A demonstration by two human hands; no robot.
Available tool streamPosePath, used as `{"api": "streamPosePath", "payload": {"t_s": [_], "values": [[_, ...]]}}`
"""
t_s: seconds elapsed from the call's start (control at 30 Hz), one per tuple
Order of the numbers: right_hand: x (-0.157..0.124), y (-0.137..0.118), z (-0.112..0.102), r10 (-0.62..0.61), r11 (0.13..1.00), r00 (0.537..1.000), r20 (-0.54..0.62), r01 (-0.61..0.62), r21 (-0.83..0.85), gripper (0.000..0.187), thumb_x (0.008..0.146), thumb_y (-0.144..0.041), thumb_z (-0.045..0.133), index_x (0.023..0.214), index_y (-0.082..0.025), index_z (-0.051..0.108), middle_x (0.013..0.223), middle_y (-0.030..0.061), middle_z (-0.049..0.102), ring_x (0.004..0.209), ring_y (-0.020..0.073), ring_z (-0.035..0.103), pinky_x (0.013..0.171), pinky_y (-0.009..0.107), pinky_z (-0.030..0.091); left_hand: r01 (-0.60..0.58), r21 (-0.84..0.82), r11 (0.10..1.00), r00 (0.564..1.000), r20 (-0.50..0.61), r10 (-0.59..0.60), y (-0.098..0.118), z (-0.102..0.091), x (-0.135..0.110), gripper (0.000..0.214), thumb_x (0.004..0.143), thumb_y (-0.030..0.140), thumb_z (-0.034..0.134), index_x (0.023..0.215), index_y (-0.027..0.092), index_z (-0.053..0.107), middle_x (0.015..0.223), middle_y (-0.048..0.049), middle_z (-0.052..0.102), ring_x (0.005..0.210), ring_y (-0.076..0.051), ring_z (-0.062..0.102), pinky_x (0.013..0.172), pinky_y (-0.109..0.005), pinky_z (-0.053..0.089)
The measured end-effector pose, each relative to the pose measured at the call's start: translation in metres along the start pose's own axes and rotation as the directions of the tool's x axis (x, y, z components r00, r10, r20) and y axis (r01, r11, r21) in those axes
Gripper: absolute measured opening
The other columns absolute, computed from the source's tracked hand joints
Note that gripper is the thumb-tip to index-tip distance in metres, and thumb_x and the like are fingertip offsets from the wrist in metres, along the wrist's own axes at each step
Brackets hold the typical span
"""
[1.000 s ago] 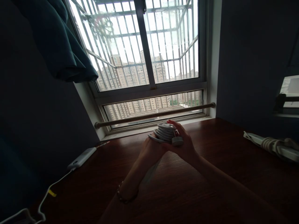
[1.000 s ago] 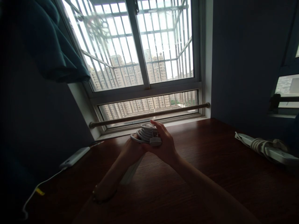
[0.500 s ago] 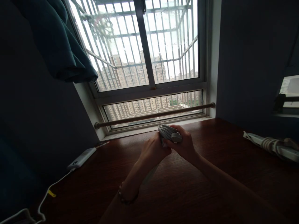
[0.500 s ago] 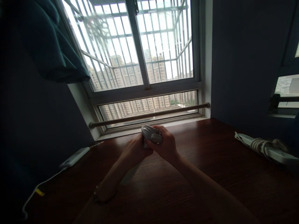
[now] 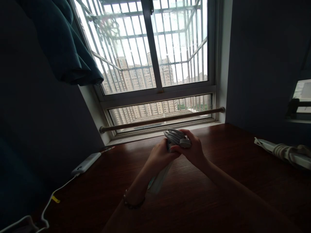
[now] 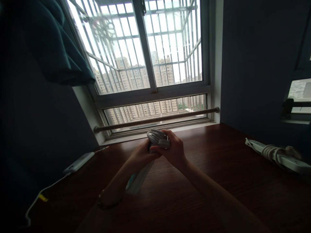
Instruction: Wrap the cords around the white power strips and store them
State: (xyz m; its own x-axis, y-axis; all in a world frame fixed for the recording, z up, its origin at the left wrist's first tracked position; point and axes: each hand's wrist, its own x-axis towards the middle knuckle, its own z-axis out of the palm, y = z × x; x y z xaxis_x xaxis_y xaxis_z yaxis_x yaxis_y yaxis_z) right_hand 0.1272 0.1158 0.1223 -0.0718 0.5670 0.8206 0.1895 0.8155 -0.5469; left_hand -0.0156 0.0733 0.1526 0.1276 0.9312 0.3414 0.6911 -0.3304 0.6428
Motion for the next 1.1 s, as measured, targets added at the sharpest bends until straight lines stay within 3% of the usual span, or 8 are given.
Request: {"api": "streamPosePath", "payload": {"t_s": [0.07, 0.17, 0.3, 0.5, 0.73, 0.9, 1.1], "values": [[0.002, -0.001, -0.001, -0.052, 0.999, 0.998, 0.026, 0.052, 0.002, 0.052, 0.058, -0.028, 0.073, 0.106, -0.021, 0.053, 0.098, 0.0043, 0.059, 0.085, 0.0188, 0.055, 0.073, 0.028, 0.044, -0.021, -0.198, 0.98, 0.995, 0.091, 0.04, -0.003, -0.001, 0.004, 0.04, 0.063, 0.028, 0.064, 0.099, 0.013, 0.057, 0.094, -0.0065, 0.063, 0.087, -0.022, 0.056, 0.072, -0.028, 0.044], [0.005, -0.003, -0.003, -0.09, 0.996, 0.994, 0.06, 0.088, 0.028, 0.06, 0.059, -0.031, 0.072, 0.114, -0.022, 0.05, 0.11, 0.0062, 0.054, 0.096, 0.0204, 0.053, 0.078, 0.03, 0.045, 0.039, -0.429, 0.903, 0.973, 0.224, 0.065, -0.007, -0.004, 0.008, 0.028, 0.063, 0.021, 0.062, 0.089, 0.011, 0.058, 0.08, -0.0045, 0.062, 0.073, -0.016, 0.056, 0.066, -0.027, 0.045], [0.009, -0.003, -0.007, -0.113, 0.993, 0.988, 0.101, 0.109, 0.047, 0.063, 0.058, -0.036, 0.072, 0.115, -0.021, 0.049, 0.107, 0.0067, 0.055, 0.094, 0.0205, 0.054, 0.079, 0.031, 0.046, 0.109, -0.516, 0.85, 0.963, 0.268, 0.039, -0.008, -0.008, 0.01, 0.026, 0.059, 0.014, 0.063, 0.083, 0.011, 0.056, 0.071, -0.001, 0.058, 0.065, -0.013, 0.052, 0.06, -0.024, 0.043], [0.011, -0.006, -0.013, -0.092, 0.996, 0.994, 0.061, 0.092, 0.003, 0.045, 0.058, -0.031, 0.07, 0.099, -0.018, 0.057, 0.089, 0.0042, 0.062, 0.075, 0.0165, 0.058, 0.064, 0.026, 0.047, 0.134, -0.431, 0.892, 0.961, 0.278, -0.01, -0.007, -0.008, 0.007, 0.046, 0.058, 0.019, 0.068, 0.1, 0.01, 0.051, 0.08, -0.0028, 0.056, 0.069, -0.013, 0.05, 0.059, -0.025, 0.041], [0.013, -0.008, -0.013, 0.139, 0.987, 0.99, 0.03, -0.141, 0.082, 0.04, 0.057, -0.034, 0.07, 0.091, -0.015, 0.06, 0.067, -0.0007, 0.059, 0.056, 0.0106, 0.051, 0.05, 0.021, 0.04, 0.02, -0.245, 0.969, 0.963, 0.264, 0.047, -0.018, -0.01, 0.003, 0.068, 0.057, 0.022, 0.071, 0.119, 0.018, 0.043, 0.093, -0.003, 0.053, 0.079, -0.017, 0.049, 0.064, -0.026, 0.04], [0.017, -0.007, -0.012, 0.328, 0.92, 0.944, 0.043, -0.329, 0.215, 0.039, 0.054, -0.036, 0.072, 0.084, -0.014, 0.058, 0.064, -0.0012, 0.055, 0.055, 0.0099, 0.046, 0.049, 0.022, 0.038, -0.01, -0.246, 0.969, 0.945, 0.315, 0.089, -0.018, -0.015, 0.0, 0.064, 0.06, 0.024, 0.07, 0.117, 0.02, 0.042, 0.095, -0.0023, 0.051, 0.083, -0.017, 0.049, 0.066, -0.027, 0.041], [0.013, -0.006, -0.006, 0.416, 0.845, 0.908, 0.05, -0.407, 0.346, 0.033, 0.058, -0.036, 0.071, 0.066, -0.013, 0.049, 0.058, -0.0033, 0.046, 0.053, 0.0077, 0.038, 0.047, 0.022, 0.033, 0.048, -0.178, 0.983, 0.914, 0.405, 0.029, -0.023, -0.018, 0.002, 0.062, 0.055, 0.029, 0.074, 0.108, 0.015, 0.045, 0.093, -0.0023, 0.051, 0.084, -0.018, 0.047, 0.07, -0.029, 0.042]]}}
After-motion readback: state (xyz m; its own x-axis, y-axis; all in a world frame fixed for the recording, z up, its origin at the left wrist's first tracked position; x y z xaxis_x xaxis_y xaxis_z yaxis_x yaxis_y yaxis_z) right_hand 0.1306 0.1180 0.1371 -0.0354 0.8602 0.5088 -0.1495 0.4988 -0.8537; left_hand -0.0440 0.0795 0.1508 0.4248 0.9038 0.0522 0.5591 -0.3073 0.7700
